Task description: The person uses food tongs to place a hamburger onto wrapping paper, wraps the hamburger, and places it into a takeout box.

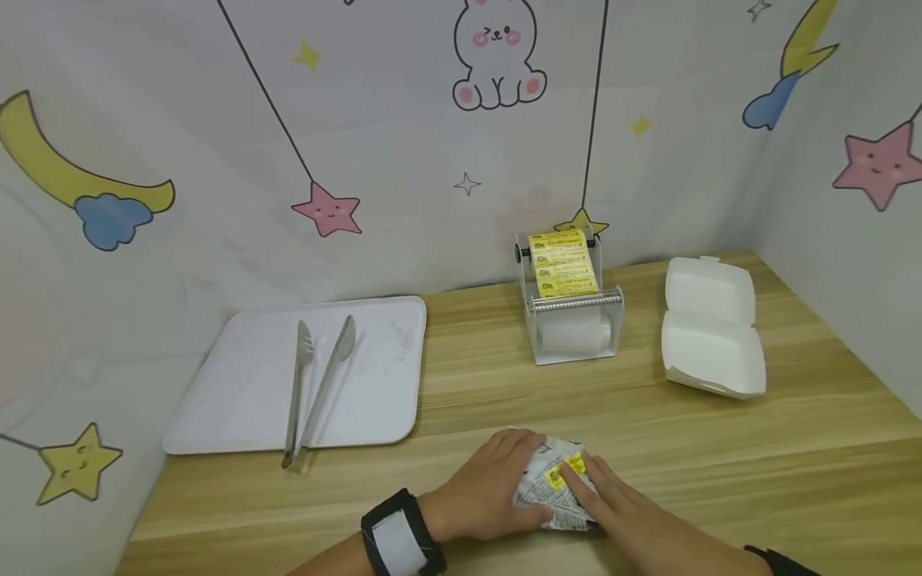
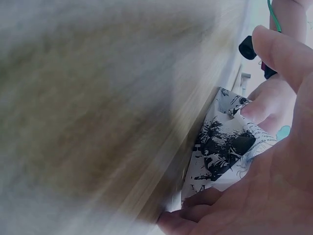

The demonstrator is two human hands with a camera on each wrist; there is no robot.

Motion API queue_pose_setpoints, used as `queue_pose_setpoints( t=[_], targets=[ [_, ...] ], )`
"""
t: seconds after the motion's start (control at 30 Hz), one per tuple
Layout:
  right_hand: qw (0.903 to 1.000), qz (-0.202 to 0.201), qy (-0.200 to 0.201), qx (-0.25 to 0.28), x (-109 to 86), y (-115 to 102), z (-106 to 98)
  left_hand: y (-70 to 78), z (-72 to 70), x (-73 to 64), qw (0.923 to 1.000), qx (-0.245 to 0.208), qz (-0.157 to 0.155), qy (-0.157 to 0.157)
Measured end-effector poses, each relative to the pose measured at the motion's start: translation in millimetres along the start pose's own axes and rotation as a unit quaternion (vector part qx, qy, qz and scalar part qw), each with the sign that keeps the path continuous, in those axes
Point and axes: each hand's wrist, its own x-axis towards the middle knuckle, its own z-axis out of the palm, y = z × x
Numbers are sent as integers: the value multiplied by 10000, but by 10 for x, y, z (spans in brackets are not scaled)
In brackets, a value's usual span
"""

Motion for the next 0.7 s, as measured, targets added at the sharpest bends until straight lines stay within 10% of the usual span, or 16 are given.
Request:
queue_pose_setpoints(
  t=[0.7],
  targets=[
    [9941,584,20,916,-35,-98,-174,-65,0,12,9971,-535,-244,479]
  ],
)
